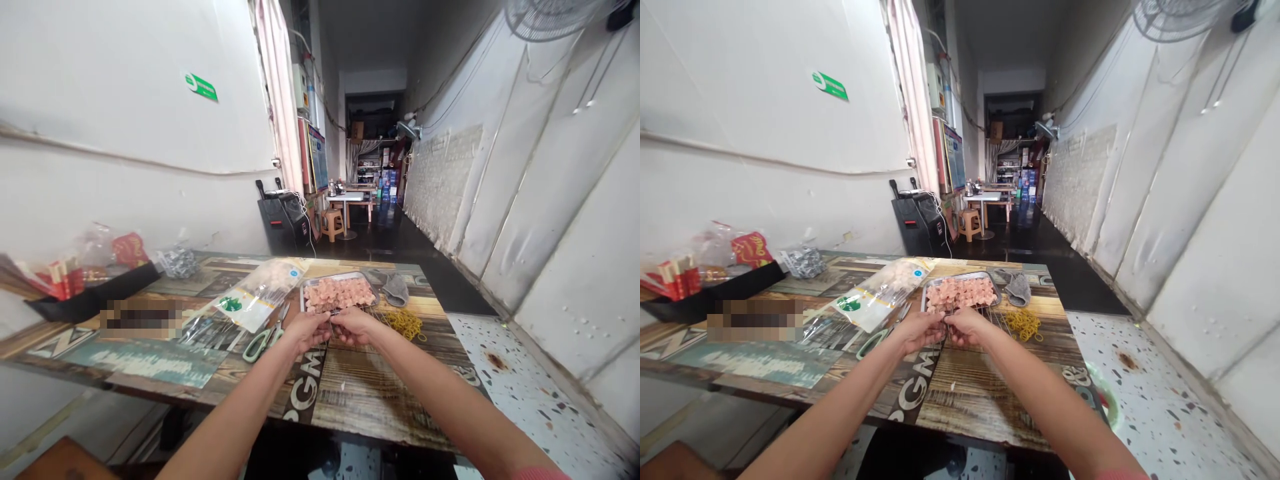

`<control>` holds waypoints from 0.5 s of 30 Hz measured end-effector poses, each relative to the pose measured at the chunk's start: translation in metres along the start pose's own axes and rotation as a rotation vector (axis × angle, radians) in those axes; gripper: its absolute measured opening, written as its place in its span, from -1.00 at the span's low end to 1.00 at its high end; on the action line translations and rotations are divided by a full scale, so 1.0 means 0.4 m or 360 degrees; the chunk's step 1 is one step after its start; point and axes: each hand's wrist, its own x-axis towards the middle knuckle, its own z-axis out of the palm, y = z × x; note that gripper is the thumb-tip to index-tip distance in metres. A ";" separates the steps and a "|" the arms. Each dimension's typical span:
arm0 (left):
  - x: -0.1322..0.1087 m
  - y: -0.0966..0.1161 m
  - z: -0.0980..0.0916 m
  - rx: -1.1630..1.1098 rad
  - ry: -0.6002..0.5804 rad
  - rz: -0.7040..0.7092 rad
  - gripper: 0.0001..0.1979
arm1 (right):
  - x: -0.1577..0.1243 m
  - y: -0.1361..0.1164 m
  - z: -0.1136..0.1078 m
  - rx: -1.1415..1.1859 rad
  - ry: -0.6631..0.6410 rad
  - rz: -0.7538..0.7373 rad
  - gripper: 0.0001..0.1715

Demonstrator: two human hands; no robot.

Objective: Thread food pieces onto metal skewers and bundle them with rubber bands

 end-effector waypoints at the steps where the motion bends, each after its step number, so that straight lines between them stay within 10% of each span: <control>1: 0.002 -0.001 -0.005 0.0014 -0.0001 -0.0021 -0.87 | 0.003 0.003 0.007 0.0012 0.0022 -0.0016 -0.74; 15: 0.019 -0.036 -0.041 0.0129 -0.0084 -0.0084 -0.84 | 0.031 -0.021 0.074 0.0336 0.0235 0.0087 -0.71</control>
